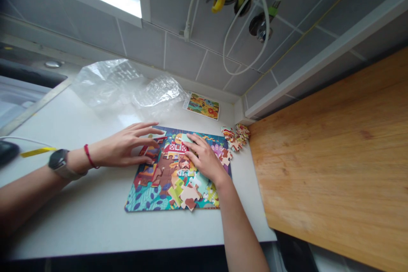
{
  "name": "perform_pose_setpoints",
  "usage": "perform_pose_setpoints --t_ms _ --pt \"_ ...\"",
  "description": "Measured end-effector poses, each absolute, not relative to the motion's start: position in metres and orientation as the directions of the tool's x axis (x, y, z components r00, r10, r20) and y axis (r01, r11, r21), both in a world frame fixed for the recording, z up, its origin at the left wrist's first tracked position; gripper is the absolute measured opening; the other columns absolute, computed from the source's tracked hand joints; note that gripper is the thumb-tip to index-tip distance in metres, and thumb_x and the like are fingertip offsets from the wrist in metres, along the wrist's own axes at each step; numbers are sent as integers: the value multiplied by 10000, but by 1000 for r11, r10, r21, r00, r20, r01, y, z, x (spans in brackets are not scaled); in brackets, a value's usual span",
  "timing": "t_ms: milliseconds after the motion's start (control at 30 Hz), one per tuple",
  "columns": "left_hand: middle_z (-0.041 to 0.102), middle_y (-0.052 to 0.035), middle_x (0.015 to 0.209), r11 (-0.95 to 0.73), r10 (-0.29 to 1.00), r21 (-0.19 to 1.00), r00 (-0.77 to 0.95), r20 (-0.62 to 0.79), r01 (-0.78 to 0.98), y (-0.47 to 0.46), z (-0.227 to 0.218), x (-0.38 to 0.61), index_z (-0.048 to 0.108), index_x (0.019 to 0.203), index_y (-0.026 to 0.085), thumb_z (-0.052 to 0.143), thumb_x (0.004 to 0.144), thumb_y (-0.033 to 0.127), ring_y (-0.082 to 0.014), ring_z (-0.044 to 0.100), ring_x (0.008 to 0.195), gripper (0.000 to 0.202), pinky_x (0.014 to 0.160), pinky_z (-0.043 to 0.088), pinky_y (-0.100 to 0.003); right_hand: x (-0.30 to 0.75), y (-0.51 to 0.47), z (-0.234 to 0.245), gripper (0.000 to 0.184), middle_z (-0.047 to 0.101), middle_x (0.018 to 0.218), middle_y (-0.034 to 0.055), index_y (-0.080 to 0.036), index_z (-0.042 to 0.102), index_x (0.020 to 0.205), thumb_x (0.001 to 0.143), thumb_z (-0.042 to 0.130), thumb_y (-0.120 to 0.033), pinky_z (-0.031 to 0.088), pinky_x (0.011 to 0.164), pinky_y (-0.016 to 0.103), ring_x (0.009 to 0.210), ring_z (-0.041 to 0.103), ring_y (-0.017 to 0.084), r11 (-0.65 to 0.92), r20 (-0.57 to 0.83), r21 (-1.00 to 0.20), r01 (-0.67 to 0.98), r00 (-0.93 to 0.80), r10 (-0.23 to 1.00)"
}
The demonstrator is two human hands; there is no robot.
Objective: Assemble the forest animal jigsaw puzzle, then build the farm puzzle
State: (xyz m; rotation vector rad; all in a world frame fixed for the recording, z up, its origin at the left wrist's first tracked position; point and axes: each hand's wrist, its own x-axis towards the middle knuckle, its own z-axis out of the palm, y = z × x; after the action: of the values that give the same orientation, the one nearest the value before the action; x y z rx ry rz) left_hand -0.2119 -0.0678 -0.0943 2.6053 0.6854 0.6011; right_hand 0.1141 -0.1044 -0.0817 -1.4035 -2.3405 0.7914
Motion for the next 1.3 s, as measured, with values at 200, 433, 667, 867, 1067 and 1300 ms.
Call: perform_pose_setpoints --t_ms 200,433,667,867,1067,1300 --pt "696 -91 1384 -787 584 468 728 359 401 -87 -111 -184 672 1351 275 677 998 420 -352 546 1394 382 1137 481 -557 111 -105 -82 373 566 1574 89 -286 691 1402 1044 589 -269 372 1267 545 1501 474 270 382 3 -579 720 -467 884" --pt "710 -154 1297 -697 707 503 606 365 511 -95 -115 -165 603 1399 204 731 963 369 -331 619 1285 484 1056 545 -523 108 -106 -83 364 581 1554 93 -287 697 1393 1045 593 -275 400 1251 532 1476 500 274 402 42 -566 720 -461 886" --pt "720 -158 1252 -677 731 521 559 391 520 -95 -112 -164 618 1339 193 780 912 318 -335 634 1246 473 1026 559 -526 108 -106 -83 362 584 1550 92 -279 698 1391 1041 604 -271 396 1253 517 1474 499 269 396 36 -556 731 -454 890" --pt "740 -139 1218 -704 709 508 538 457 496 -90 -113 -169 643 1278 207 784 909 326 -343 625 1267 412 1032 541 -542 108 -106 -85 358 582 1551 84 -298 700 1388 1043 604 -290 395 1252 525 1477 496 271 395 39 -565 725 -454 890" --pt "761 -81 1145 -792 584 467 709 395 393 -67 -86 -204 740 1137 244 716 954 327 -266 685 1107 203 986 551 -428 109 -106 -84 358 581 1554 87 -298 702 1387 1044 598 -295 389 1256 526 1479 495 273 389 36 -578 717 -454 890" --pt "767 -56 1119 -680 641 578 748 171 451 -53 -66 -242 757 1120 250 707 902 340 -210 732 938 241 866 576 -301 109 -106 -83 364 579 1553 106 -271 697 1393 1049 582 -300 390 1253 523 1476 495 269 391 29 -573 720 -459 888"
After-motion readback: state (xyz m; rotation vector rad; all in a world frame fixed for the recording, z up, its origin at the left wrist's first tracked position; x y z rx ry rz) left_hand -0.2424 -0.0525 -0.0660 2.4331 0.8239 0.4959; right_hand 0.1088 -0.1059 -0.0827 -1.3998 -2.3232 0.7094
